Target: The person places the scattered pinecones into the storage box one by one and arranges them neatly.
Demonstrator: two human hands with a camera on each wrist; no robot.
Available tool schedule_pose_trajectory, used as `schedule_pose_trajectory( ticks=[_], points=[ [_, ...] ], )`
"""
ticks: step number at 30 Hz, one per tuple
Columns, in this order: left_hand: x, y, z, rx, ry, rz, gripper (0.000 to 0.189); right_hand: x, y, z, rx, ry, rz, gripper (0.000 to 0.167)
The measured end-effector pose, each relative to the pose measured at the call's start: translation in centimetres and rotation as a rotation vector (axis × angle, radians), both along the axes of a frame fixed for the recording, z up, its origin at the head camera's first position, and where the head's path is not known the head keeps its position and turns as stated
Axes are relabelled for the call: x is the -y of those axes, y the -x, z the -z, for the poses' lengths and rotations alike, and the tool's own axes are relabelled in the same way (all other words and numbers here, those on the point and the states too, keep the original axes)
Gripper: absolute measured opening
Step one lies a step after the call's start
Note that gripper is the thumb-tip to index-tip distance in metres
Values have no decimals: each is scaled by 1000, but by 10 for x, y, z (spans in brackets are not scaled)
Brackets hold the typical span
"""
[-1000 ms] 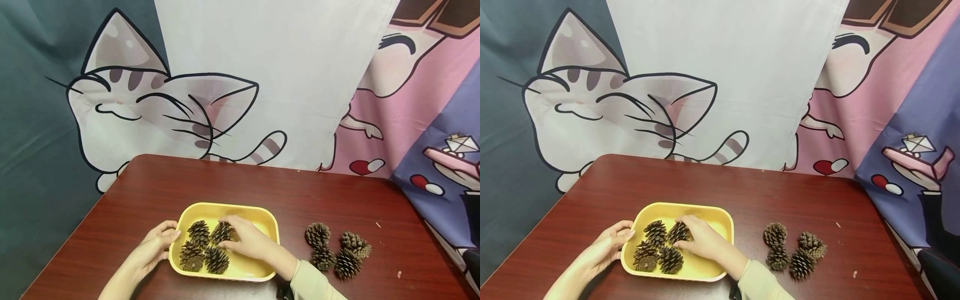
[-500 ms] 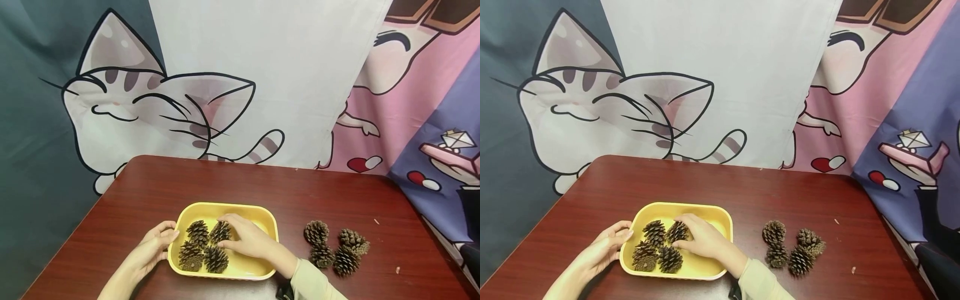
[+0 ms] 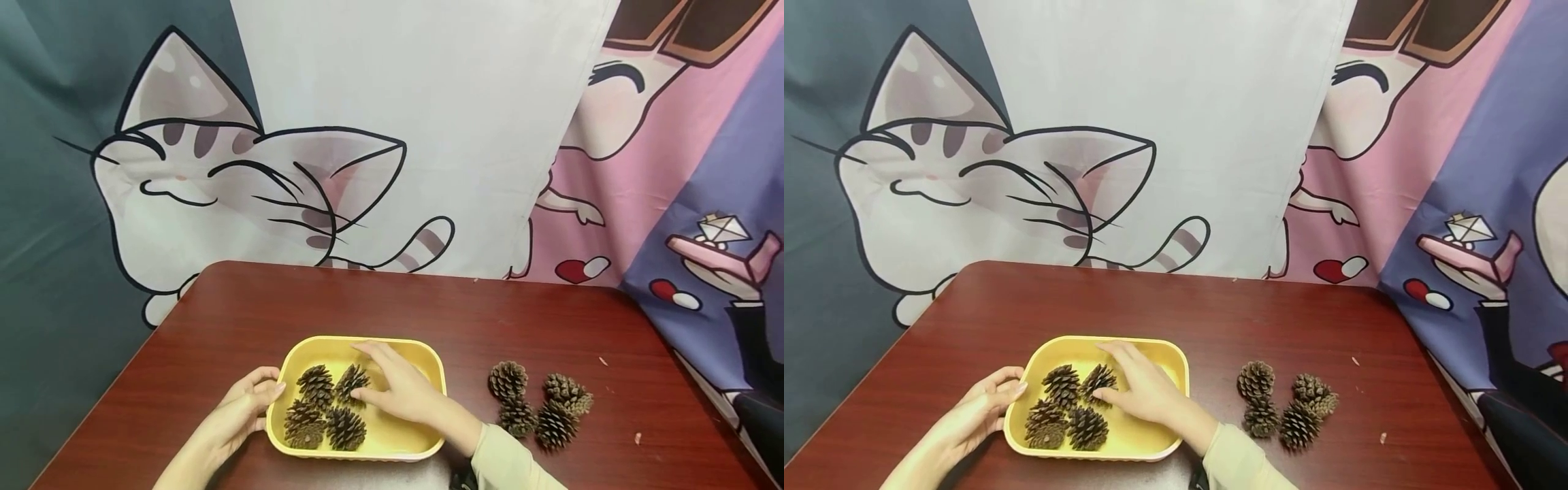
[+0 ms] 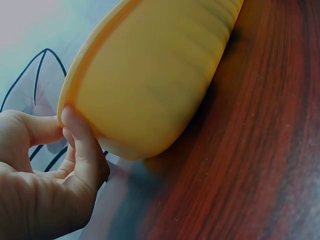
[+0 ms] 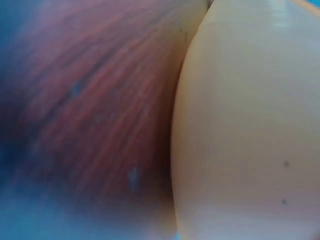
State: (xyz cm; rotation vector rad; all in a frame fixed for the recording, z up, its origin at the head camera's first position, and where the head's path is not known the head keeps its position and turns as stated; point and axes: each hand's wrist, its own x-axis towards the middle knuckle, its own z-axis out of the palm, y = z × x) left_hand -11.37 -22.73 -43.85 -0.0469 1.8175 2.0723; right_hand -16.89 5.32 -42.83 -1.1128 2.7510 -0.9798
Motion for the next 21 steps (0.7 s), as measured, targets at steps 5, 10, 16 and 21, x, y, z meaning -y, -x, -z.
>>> schedule_pose_trajectory(
  ticks=[5, 10, 16, 21],
  points=[
    [0, 0, 1, 6, 2, -1, 20, -8, 0, -5, -33, 59, 12, 60],
    [2, 2, 1, -2, 3, 5, 18, -18, -1, -13, -86, 63, 17, 62],
    [4, 5, 2, 11, 7, 6, 18, -36, -5, -23, -125, 44, 47, 61],
    [3, 5, 4, 18, -1, 13, 16, -63, -10, -27, -172, -20, 80, 58]
  ],
)
